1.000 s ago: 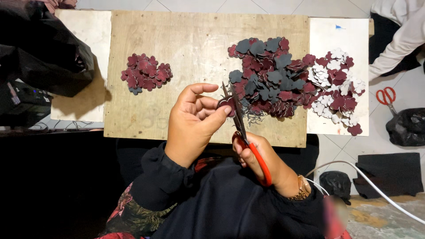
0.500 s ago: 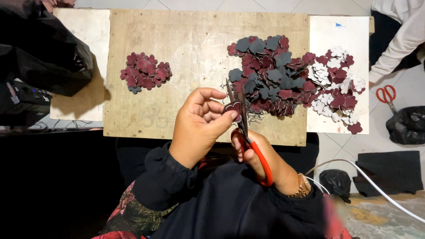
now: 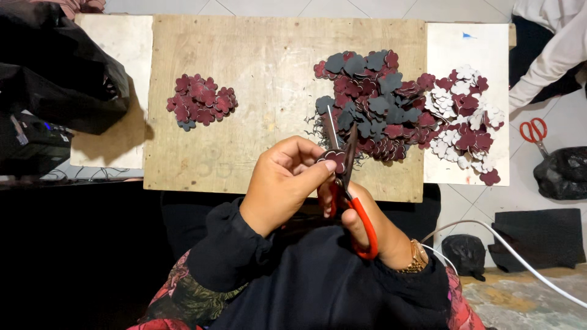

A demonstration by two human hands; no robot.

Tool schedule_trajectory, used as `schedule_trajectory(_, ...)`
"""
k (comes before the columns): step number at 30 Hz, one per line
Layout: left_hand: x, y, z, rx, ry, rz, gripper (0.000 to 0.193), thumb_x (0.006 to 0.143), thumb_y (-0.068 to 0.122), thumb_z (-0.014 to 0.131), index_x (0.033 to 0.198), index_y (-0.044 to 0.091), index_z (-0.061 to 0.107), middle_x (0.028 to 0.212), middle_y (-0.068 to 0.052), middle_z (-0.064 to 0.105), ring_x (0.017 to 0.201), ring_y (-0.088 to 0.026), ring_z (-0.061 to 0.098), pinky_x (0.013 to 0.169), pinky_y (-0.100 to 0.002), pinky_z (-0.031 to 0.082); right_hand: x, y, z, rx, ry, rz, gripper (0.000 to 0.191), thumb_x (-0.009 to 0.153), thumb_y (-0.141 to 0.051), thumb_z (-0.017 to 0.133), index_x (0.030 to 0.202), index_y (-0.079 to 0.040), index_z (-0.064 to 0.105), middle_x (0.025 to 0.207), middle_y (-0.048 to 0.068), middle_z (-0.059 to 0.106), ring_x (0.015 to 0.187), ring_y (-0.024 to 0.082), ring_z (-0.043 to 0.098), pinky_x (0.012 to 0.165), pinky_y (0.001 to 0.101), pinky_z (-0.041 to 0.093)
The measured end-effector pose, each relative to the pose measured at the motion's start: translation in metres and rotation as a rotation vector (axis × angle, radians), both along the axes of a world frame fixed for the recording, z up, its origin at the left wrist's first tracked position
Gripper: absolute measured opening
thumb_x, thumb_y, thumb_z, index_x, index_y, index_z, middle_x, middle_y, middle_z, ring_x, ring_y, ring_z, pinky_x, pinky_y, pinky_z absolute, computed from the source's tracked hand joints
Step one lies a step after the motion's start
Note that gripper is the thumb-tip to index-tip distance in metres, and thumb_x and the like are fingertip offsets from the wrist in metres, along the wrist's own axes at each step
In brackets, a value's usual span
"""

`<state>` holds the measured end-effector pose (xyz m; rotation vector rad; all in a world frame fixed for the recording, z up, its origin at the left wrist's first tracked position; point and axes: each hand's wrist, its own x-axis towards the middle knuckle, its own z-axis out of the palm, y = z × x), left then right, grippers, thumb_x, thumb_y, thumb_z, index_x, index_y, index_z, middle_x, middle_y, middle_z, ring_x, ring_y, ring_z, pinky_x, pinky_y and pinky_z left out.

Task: The person sits at a low wooden board and trims the edges of small flower-shaped fabric pieces with red-handled scissors, working one piece at a time. They rotate each piece while cutting off excess material and place the trimmed piece on a pile with other finished pieces in maroon, gray, and white.

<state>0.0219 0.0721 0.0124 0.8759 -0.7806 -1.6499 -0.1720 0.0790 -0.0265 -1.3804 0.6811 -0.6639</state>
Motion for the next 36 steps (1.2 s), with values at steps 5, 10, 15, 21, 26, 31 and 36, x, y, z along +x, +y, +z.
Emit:
schedule_trajectory(5,-0.003,0.000,0.002,0.025,-0.068,-0.027,0.009,0.098,0.001,0.066,0.102,-0.004,0.059,0.083,-0.010,0.071,0.061,-0.012,0.067,0.054,-0.028,0.056,-0.001,0.000,-0.001,-0.005,0.015,-0.029,0.091,0.084,-0.093,0.045,0.101,-0.004,0.054,0.089,0.003,0.053,0.082,0.013,0.050,0.076,0.0273,0.046)
schedule_trajectory(10,-0.004,-0.001,0.008,-0.028,-0.170,0.019,0.010,0.100,0.004,0.065,0.107,-0.002,0.063,0.084,-0.006,0.070,0.065,-0.009,0.066,0.057,-0.025,0.056,-0.001,-0.002,0.002,0.013,0.003,-0.029,0.089,0.085,-0.091,0.047,0.104,-0.004,0.054,0.091,0.003,0.052,0.083,0.013,0.050,0.076,0.0277,0.047)
schedule_trajectory(15,-0.004,-0.003,0.011,-0.017,-0.200,0.000,0.009,0.098,0.007,0.066,0.103,-0.001,0.064,0.085,-0.004,0.072,0.065,-0.007,0.066,0.057,-0.024,0.055,-0.001,-0.004,0.004,-0.035,0.013,-0.015,0.089,0.089,-0.087,0.047,0.112,-0.002,0.052,0.094,0.003,0.052,0.085,0.013,0.051,0.078,0.0275,0.047)
schedule_trajectory(21,-0.004,-0.003,0.003,-0.012,-0.256,-0.012,0.009,0.096,0.008,0.070,0.098,0.001,0.065,0.082,-0.004,0.070,0.068,-0.006,0.064,0.060,-0.023,0.054,-0.002,-0.004,0.003,-0.071,0.030,-0.021,0.091,0.091,-0.086,0.044,0.118,0.000,0.053,0.097,0.004,0.055,0.088,0.014,0.052,0.080,0.0277,0.047)
schedule_trajectory(26,-0.002,-0.005,-0.002,-0.011,-0.207,-0.014,0.010,0.095,0.010,0.071,0.096,0.001,0.065,0.083,-0.003,0.072,0.069,-0.006,0.066,0.061,-0.023,0.055,-0.001,-0.005,0.003,-0.071,0.034,-0.022,0.088,0.092,-0.086,0.044,0.113,-0.001,0.055,0.092,0.004,0.054,0.085,0.013,0.052,0.077,0.0273,0.046)
schedule_trajectory(31,-0.007,-0.011,-0.001,-0.102,-0.287,0.042,0.013,0.097,0.011,0.074,0.095,0.001,0.067,0.087,-0.003,0.073,0.075,-0.005,0.064,0.068,-0.022,0.053,0.001,-0.006,0.004,-0.057,0.004,-0.065,0.086,0.091,-0.084,0.046,0.112,-0.001,0.055,0.091,0.004,0.055,0.084,0.014,0.053,0.076,0.0284,0.047)
schedule_trajectory(36,-0.008,-0.004,0.001,-0.010,-0.204,0.028,0.012,0.096,0.011,0.073,0.098,0.001,0.069,0.083,-0.004,0.073,0.069,-0.006,0.064,0.060,-0.023,0.053,0.000,0.000,0.002,-0.053,0.005,-0.065,0.086,0.091,-0.083,0.048,0.115,-0.001,0.054,0.095,0.004,0.056,0.087,0.014,0.054,0.079,0.0284,0.048)
